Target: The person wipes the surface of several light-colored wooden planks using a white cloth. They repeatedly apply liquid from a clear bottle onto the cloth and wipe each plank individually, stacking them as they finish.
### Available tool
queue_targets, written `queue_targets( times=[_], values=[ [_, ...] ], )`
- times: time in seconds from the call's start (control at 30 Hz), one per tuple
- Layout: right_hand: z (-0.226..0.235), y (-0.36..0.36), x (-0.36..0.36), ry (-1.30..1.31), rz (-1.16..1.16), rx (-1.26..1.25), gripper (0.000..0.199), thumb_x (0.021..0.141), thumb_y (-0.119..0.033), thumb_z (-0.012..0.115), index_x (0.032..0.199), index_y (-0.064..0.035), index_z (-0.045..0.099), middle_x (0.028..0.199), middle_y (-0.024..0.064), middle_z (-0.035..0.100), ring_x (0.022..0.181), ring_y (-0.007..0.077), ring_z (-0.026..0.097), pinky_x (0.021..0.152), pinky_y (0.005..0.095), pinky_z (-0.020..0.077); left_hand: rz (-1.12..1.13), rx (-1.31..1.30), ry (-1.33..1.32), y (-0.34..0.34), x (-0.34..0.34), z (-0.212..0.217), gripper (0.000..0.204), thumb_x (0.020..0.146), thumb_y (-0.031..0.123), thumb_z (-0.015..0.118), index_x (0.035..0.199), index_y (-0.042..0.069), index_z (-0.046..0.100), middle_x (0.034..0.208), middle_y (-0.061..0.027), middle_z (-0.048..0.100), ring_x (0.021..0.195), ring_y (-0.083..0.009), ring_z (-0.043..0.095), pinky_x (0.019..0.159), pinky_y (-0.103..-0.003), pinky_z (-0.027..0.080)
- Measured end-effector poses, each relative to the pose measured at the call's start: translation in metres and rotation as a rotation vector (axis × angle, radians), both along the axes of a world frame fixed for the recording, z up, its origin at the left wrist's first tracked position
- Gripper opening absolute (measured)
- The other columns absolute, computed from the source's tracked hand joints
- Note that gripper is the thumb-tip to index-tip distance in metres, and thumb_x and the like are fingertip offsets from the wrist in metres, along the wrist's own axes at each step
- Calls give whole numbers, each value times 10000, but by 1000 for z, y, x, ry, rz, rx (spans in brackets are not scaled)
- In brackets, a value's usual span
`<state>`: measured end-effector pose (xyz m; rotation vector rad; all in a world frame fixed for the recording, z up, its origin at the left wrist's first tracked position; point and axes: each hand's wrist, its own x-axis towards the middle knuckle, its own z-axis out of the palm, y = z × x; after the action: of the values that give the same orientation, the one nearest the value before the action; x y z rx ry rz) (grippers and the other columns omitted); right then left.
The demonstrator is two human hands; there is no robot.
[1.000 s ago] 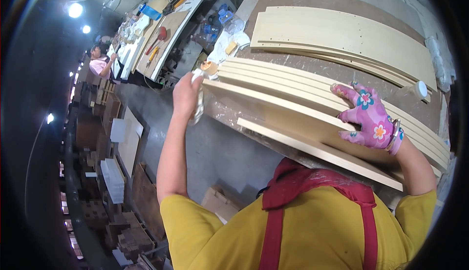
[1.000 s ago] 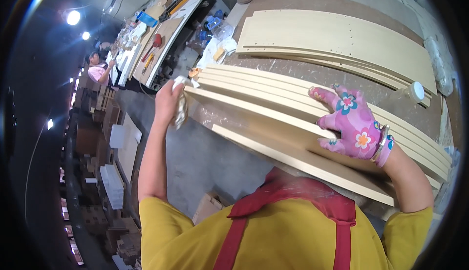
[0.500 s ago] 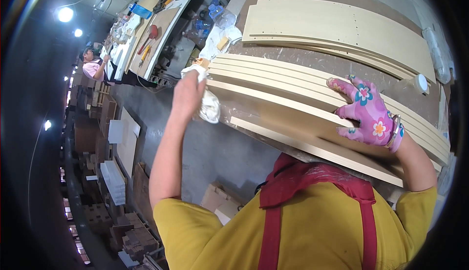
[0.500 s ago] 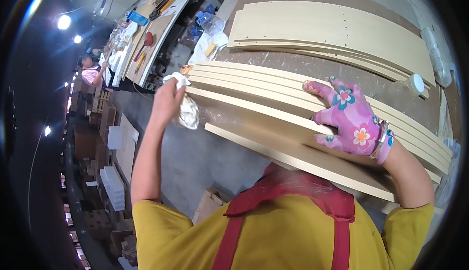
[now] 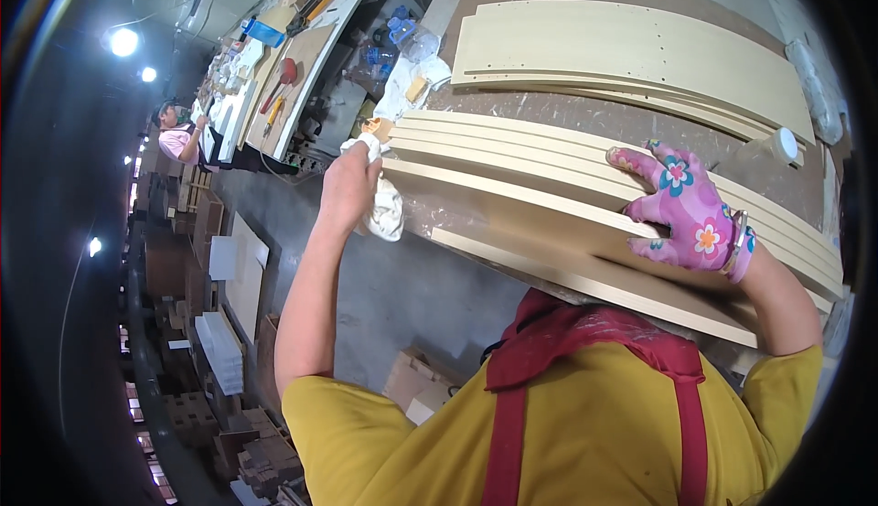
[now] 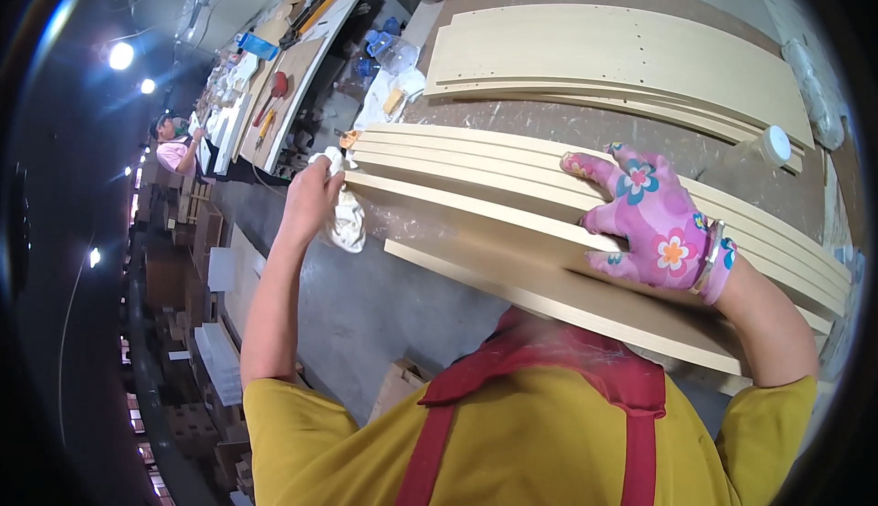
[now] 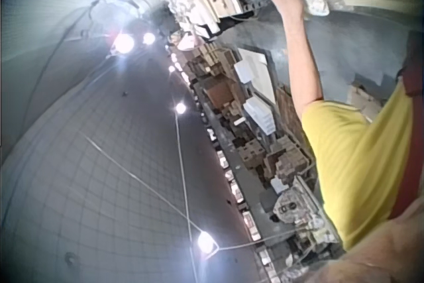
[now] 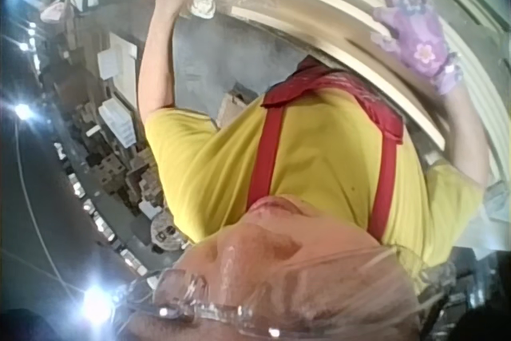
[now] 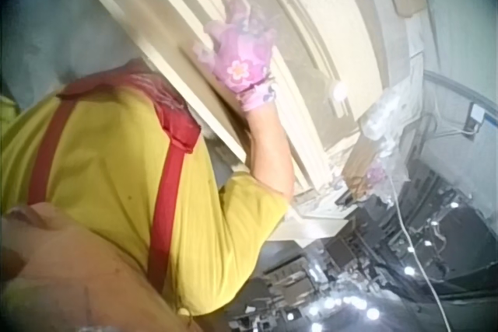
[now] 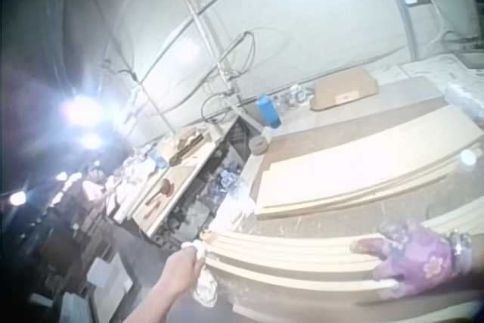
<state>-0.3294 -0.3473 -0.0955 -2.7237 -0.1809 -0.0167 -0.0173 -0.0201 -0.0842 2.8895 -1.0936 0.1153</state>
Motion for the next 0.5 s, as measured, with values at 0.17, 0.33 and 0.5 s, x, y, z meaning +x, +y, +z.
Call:
queue_targets(
  times=[0.17, 0.33, 0.5],
  values=[
    [6, 4, -3, 11, 14, -13, 297, 769, -365, 698, 931, -116, 707, 1488, 91, 418, 1257, 455, 432, 1052, 541, 305, 54, -63, 126, 31, 38, 8, 203, 905, 160, 624, 978, -27, 589, 870, -234, 644, 835, -382, 633, 753, -443, 491],
    [2, 3, 0, 0, 7, 11, 284, 768, -357, 704, 910, -111, 700, 1490, 93, 419, 1272, 457, 430, 1062, 546, 301, 262, -1087, 903, 46, 23, 13, 305, 1013, 237, 522, 1197, 7, 602, 1063, -78, 675, 918, -162, 657, 842, -307, 524],
    [0, 3, -4, -26, -4, -5, 277, 764, -350, 713, 906, -113, 697, 1486, 88, 426, 1260, 462, 442, 1057, 535, 308, 288, -1605, 972, 22, -10, 35, 437, 1031, 351, 422, 1223, -12, 569, 1111, -161, 664, 979, -285, 673, 860, -394, 556]
  ],
)
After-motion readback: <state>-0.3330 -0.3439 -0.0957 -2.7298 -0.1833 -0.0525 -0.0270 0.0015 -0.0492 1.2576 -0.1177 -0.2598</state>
